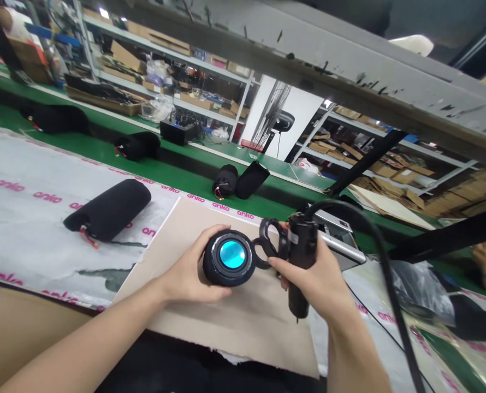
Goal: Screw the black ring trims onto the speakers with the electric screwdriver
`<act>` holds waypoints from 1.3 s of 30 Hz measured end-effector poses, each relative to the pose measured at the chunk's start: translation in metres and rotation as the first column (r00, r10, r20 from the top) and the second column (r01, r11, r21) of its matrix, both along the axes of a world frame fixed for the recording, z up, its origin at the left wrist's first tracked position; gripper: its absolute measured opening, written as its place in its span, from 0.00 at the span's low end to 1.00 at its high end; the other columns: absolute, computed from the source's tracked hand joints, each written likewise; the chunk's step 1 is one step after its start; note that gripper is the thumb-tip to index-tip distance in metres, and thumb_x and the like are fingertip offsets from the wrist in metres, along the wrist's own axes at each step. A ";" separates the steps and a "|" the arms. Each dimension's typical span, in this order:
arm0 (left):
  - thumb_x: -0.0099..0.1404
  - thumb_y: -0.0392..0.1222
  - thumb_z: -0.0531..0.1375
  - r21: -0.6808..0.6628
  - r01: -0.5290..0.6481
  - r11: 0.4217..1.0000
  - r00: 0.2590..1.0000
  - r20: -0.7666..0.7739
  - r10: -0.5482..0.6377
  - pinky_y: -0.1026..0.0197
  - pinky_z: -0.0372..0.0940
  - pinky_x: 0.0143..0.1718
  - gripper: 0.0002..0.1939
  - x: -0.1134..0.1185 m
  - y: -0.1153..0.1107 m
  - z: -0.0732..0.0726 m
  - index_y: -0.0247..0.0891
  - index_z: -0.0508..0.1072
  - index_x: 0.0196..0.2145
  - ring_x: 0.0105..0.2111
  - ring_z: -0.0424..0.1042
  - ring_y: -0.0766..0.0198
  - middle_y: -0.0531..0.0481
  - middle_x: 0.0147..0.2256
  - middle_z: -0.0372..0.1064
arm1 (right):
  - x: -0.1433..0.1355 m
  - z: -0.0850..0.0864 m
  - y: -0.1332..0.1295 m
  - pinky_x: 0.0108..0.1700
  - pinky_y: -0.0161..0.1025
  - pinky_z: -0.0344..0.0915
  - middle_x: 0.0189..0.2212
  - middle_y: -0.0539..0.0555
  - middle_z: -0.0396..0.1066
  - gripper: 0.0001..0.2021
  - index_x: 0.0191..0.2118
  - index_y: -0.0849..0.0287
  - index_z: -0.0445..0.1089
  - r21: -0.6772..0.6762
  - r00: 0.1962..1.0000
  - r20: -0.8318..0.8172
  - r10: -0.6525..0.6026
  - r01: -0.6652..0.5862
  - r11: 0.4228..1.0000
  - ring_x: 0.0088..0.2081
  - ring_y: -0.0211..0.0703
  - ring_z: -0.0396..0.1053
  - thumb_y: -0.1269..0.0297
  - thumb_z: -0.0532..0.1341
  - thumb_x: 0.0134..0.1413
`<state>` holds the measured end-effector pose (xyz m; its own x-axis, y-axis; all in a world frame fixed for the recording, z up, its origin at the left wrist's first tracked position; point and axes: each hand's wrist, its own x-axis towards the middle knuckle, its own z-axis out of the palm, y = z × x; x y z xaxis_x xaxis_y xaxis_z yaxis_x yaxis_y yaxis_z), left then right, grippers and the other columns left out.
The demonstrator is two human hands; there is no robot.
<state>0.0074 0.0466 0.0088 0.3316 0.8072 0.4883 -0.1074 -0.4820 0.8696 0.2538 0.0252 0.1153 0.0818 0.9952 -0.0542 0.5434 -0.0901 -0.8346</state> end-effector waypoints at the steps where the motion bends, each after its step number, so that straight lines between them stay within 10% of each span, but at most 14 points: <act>1: 0.51 0.41 0.78 -0.004 0.031 0.999 1.000 0.003 -0.031 0.39 0.66 0.68 0.53 -0.001 0.002 -0.001 0.44 0.58 0.69 0.67 0.69 0.36 0.35 0.66 0.67 | 0.001 0.012 -0.003 0.27 0.38 0.72 0.28 0.45 0.71 0.39 0.66 0.51 0.60 0.023 0.994 -0.039 0.098 -0.097 0.995 0.23 0.42 0.70 0.55 0.75 0.52; 3: 0.50 0.43 0.78 -0.023 0.128 0.992 0.992 0.018 -0.127 0.38 0.66 0.67 0.54 -0.004 0.006 -0.003 0.43 0.59 0.70 0.66 0.69 0.35 0.35 0.67 0.67 | 0.000 0.034 -0.004 0.27 0.35 0.70 0.30 0.46 0.73 0.37 0.66 0.51 0.63 0.081 0.935 -0.047 0.350 -0.346 0.935 0.25 0.40 0.71 0.59 0.75 0.53; 8: 0.49 0.41 0.78 -0.056 0.213 0.975 0.977 -0.003 -0.214 0.36 0.62 0.69 0.56 -0.011 0.012 0.001 0.41 0.60 0.71 0.68 0.67 0.33 0.35 0.69 0.65 | -0.014 0.067 0.019 0.49 0.34 0.74 0.48 0.51 0.78 0.25 0.57 0.56 0.70 0.042 0.571 0.235 0.787 -0.814 0.579 0.46 0.43 0.77 0.73 0.72 0.53; 12: 0.48 0.40 0.79 -0.152 0.201 0.968 0.976 -0.058 -0.212 0.37 0.63 0.69 0.56 -0.014 0.007 0.009 0.42 0.62 0.71 0.66 0.69 0.34 0.37 0.66 0.70 | -0.021 0.077 0.040 0.53 0.33 0.73 0.55 0.50 0.76 0.32 0.64 0.53 0.67 -0.110 0.361 0.275 0.891 -0.909 0.402 0.51 0.43 0.76 0.77 0.69 0.55; 20: 0.47 0.47 0.80 -0.274 0.166 0.948 0.980 -0.063 -0.189 0.36 0.64 0.68 0.37 -0.012 0.001 0.016 0.38 0.80 0.54 0.67 0.67 0.33 0.37 0.62 0.75 | -0.030 0.075 0.063 0.54 0.34 0.73 0.55 0.52 0.77 0.34 0.64 0.59 0.68 -0.145 0.217 0.284 0.934 -0.953 0.265 0.55 0.47 0.75 0.81 0.68 0.51; 23: 0.45 0.46 0.82 -0.227 0.163 0.960 0.986 0.003 -0.167 0.36 0.64 0.68 0.43 -0.012 0.001 0.021 0.39 0.77 0.59 0.68 0.67 0.33 0.37 0.60 0.75 | -0.022 0.077 0.058 0.53 0.33 0.73 0.58 0.49 0.75 0.41 0.70 0.52 0.65 -0.124 0.275 0.321 0.906 -0.937 0.328 0.54 0.45 0.76 0.81 0.68 0.50; 31: 0.47 0.48 0.82 -0.184 -0.073 0.980 0.994 0.062 0.086 0.42 0.65 0.69 0.53 0.019 -0.017 0.016 0.45 0.67 0.67 0.67 0.69 0.38 0.39 0.65 0.70 | -0.007 0.039 -0.024 0.55 0.47 0.76 0.48 0.53 0.79 0.32 0.59 0.52 0.73 0.215 0.947 -0.014 0.320 -0.310 0.926 0.51 0.55 0.78 0.56 0.79 0.49; 39: 0.54 0.50 0.78 -0.193 -0.311 0.931 0.949 -0.013 0.314 0.39 0.61 0.72 0.54 0.061 -0.049 0.011 0.46 0.58 0.71 0.73 0.60 0.37 0.37 0.72 0.58 | -0.026 -0.007 -0.047 0.54 0.47 0.76 0.44 0.49 0.78 0.31 0.51 0.50 0.73 0.165 0.994 -0.111 -0.017 0.036 0.986 0.49 0.54 0.78 0.60 0.81 0.37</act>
<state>0.0680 -0.0026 0.0200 0.0403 0.9469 0.3191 0.0062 -0.3196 0.9475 0.2273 -0.0220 0.1086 0.1111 0.9886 0.1019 0.4478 0.0418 -0.8932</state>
